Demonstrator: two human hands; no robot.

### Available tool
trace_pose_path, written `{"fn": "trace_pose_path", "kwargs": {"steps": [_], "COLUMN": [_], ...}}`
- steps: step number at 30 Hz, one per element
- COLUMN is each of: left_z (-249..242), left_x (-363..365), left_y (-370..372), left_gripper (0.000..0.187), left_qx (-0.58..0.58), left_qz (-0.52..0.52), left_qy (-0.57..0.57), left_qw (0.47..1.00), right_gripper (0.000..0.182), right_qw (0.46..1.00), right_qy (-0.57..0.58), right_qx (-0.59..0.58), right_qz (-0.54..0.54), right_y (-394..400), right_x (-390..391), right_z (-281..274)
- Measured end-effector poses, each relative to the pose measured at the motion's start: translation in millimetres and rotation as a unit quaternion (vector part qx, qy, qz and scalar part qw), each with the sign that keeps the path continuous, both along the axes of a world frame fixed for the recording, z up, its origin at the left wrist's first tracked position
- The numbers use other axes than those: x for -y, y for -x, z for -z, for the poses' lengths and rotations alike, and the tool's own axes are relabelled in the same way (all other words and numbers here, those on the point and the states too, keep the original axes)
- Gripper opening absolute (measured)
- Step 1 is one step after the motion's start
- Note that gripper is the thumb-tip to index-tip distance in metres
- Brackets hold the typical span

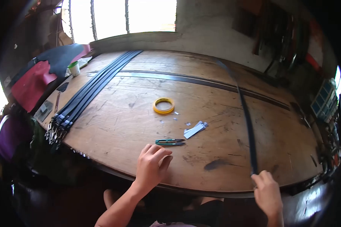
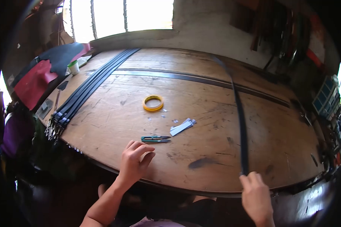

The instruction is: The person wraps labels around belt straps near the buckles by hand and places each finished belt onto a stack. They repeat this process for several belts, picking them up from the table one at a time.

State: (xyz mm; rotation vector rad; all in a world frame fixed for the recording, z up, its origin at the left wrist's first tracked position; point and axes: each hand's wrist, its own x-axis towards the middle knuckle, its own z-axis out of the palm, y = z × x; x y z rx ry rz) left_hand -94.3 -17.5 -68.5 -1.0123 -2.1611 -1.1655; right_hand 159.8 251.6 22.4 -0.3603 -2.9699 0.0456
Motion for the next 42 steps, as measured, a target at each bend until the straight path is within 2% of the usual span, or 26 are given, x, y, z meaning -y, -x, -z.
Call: {"fn": "trace_pose_path", "kwargs": {"steps": [1,2,4,5,6,7,8,9,13,14,17,19,22,23,24,25,28,30,31,32,33,35,38,39,40,42], "left_z": [-6.3,-12.8,-13.0,-14.3,-13.5,-10.0,-4.8,0.3,14.7,16.5,19.4,14.4,12.7,12.2,10.3,7.6,-0.3,2.2,-2.4,-4.1,-4.2,2.9,-5.3,-22.2,-18.7,-23.2], "left_x": [-9.8,-19.7,-47.6,-61.9,-73.3,-82.3,-89.5,-93.3,-94.4,-94.5,-93.5,-92.4,-93.1,-94.6,-95.6,-95.1,-91.4,-89.7,-85.8,-83.5,-82.4,-82.6,-75.1,-66.3,-54.7,-28.9], "left_y": [3.5,7.8,26.8,36.8,44.5,50.7,56.0,60.1,64.9,66.0,71.6,70.7,67.6,65.7,63.9,62.0,66.3,69.5,69.4,68.6,67.5,67.9,60.6,55.7,64.7,73.8], "left_gripper": [0.014,0.013,0.014,0.016,0.019,0.019,0.022,0.024,0.019,0.019,0.013,0.012,0.012,0.012,0.012,0.012,0.008,0.01,0.014,0.014,0.015,0.018,0.018,0.019,0.022,0.024], "left_qx": [-0.001,-0.002,-0.01,-0.019,-0.028,-0.033,-0.034,-0.035,-0.107,-0.105,-0.09,-0.121,-0.164,-0.175,-0.179,-0.151,-0.127,0.119,0.185,0.182,0.23,0.294,0.3,0.214,0.128,-0.026], "left_qz": [0.012,0.021,0.021,0.012,0.002,-0.002,-0.024,-0.045,-0.036,-0.028,-0.009,-0.011,-0.017,-0.023,-0.018,-0.026,-0.044,-0.007,0.03,0.03,0.066,0.131,0.156,0.113,0.094,0.074], "left_qy": [0.018,0.035,0.047,0.09,0.133,0.127,0.166,0.208,0.168,0.171,0.142,0.145,0.142,0.13,0.131,0.104,0.048,-0.09,-0.105,-0.102,-0.096,-0.09,-0.057,0.0,0.053,0.174], "left_qw": [1.0,0.999,0.999,0.996,0.991,0.991,0.985,0.976,0.979,0.979,0.986,0.982,0.976,0.976,0.975,0.983,0.99,0.989,0.977,0.978,0.966,0.943,0.94,0.97,0.986,0.982], "right_gripper": [0.029,0.038,0.042,0.042,0.042,0.042,0.054,0.062,0.083,0.083,0.081,0.077,0.057,0.045,0.035,0.027,0.019,0.019,0.019,0.019,0.019,0.018,0.015,0.014,0.014,0.013], "right_qw": [0.999,0.992,0.945,0.948,0.952,0.952,0.962,0.965,0.962,0.963,0.966,0.953,0.958,0.943,0.908,0.895,0.85,0.84,0.789,0.732,0.73,0.654,0.662,0.652,0.652,0.648], "right_qy": [0.024,0.104,0.282,0.273,0.231,0.19,0.109,0.093,0.091,0.096,0.099,0.174,0.211,0.261,0.381,0.424,0.522,0.54,0.611,0.678,0.679,0.741,0.729,0.736,0.736,0.742], "right_qx": [0.028,0.038,0.107,0.107,0.088,0.069,0.065,0.083,0.132,0.134,0.119,0.102,0.013,-0.047,-0.075,-0.076,-0.051,-0.042,-0.051,-0.059,-0.063,-0.128,-0.152,-0.161,-0.161,-0.161], "right_qz": [-0.031,-0.064,-0.126,-0.128,-0.178,-0.229,-0.24,-0.232,-0.219,-0.212,-0.206,-0.227,-0.193,-0.201,-0.157,-0.115,-0.048,-0.026,-0.029,-0.031,-0.032,-0.079,-0.087,-0.087,-0.085,-0.069], "right_y": [0.7,2.9,6.6,10.1,14.7,20.1,24.7,26.8,30.0,29.0,31.2,32.6,58.9,77.3,96.0,114.4,176.4,208.6,223.2,234.6,241.3,245.7,242.2,236.5,234.4,231.8], "right_x": [11.6,25.1,28.5,24.5,17.4,8.8,-4.1,-6.1,-10.6,-10.1,-16.9,-29.4,-29.5,-23.9,-19.5,-11.5,-13.2,-8.2,-6.6,-4.3,1.6,10.0,5.0,4.4,1.4,-3.7], "right_z": [-7.7,-18.8,-20.5,-19.2,-15.0,-10.0,-4.4,-9.2,2.2,6.0,6.6,2.5,-9.7,-12.0,-5.1,-10.3,9.9,26.0,35.3,42.0,50.1,63.8,71.3,64.5,61.9,59.5]}}
